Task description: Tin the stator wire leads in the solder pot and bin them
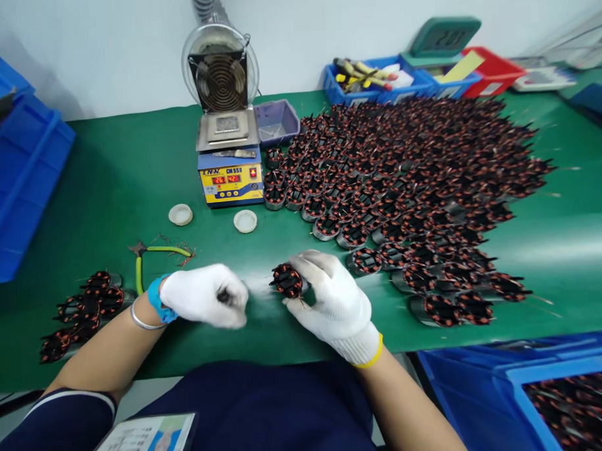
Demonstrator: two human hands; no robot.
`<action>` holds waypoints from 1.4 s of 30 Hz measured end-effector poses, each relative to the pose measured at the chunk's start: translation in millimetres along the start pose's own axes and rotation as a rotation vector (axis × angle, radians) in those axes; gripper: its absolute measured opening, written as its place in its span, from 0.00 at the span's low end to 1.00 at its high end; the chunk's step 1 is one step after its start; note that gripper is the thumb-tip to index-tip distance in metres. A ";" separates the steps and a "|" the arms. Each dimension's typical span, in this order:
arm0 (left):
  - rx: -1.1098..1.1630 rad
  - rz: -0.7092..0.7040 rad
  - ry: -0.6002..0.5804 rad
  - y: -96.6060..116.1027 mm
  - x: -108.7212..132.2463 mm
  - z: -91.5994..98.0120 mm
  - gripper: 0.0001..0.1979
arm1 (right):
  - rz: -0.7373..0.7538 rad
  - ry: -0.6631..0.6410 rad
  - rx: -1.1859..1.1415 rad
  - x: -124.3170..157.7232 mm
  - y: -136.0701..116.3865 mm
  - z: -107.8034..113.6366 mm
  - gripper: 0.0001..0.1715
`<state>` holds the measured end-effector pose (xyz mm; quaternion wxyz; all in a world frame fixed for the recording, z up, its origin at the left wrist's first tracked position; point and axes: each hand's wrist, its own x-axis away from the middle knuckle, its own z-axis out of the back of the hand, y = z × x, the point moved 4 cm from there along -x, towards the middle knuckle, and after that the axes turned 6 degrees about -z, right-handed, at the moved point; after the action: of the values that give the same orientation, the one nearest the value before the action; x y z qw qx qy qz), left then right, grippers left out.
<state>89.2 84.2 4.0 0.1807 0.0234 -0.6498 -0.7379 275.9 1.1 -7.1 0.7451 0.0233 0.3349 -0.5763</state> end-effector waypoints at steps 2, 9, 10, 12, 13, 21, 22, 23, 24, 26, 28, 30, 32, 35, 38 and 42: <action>-0.018 0.021 0.063 1.5 -0.5 4.6 0.20 | -0.030 0.002 -0.002 0.1 0.9 1.3 0.31; -0.077 -0.004 0.389 -7.5 -11.5 -3.8 0.18 | -0.047 0.008 -0.033 -1.4 -3.1 1.6 0.30; -0.064 -0.017 0.335 -6.7 -10.3 -4.8 0.18 | -0.056 0.023 -0.033 -2.1 -2.2 3.0 0.31; -0.003 -0.019 0.282 -4.5 -6.1 -2.3 0.17 | -0.073 0.060 -0.014 -3.7 -0.1 6.1 0.31; 0.024 -0.007 0.312 -3.7 -4.2 0.7 0.17 | -0.082 0.069 0.003 -4.7 0.7 6.9 0.32; 0.234 0.131 0.367 -9.0 -9.9 -4.9 0.19 | 0.010 0.114 0.055 -10.3 -5.3 4.2 0.30; 0.297 0.117 0.448 -9.7 -8.3 1.0 0.19 | -0.010 0.116 0.073 -11.6 -3.4 3.9 0.30; 0.352 0.084 0.565 -10.7 -5.7 8.8 0.19 | -0.032 0.118 0.097 -13.6 -0.6 3.5 0.29; 0.394 0.043 0.696 -12.6 -2.6 16.2 0.19 | -0.050 0.112 0.123 -16.8 2.5 2.2 0.29; 0.393 -0.018 0.840 -18.8 -0.1 21.0 0.20 | -0.072 0.116 0.158 -27.1 9.1 -2.2 0.28; 0.305 -0.027 0.761 -27.8 -6.2 7.8 0.19 | -0.115 0.119 0.139 -42.7 15.3 -10.4 0.29; 0.238 -0.033 0.606 -38.4 -15.8 -16.7 0.17 | -0.244 0.053 0.115 -61.8 21.2 -23.9 0.31; 0.066 -0.087 0.422 -45.8 -24.9 -41.5 0.15 | -0.405 -0.120 0.147 -79.7 23.9 -41.4 0.34; -0.208 -0.176 0.304 -53.8 -31.2 -58.7 0.13 | -0.467 -0.379 0.263 -99.2 17.3 -62.6 0.35; -0.264 -0.182 0.336 -60.7 -31.6 -53.8 0.13 | -0.366 -0.493 0.350 -111.4 6.9 -71.5 0.32; -0.336 -0.178 0.347 -62.3 -31.2 -47.3 0.11 | -0.319 -0.594 0.420 -123.9 1.4 -72.9 0.32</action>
<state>116.4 54.2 -69.9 0.2252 0.1763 -0.4729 -0.8334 228.8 136.7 1.1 0.6896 -0.0449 -0.0212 -0.7225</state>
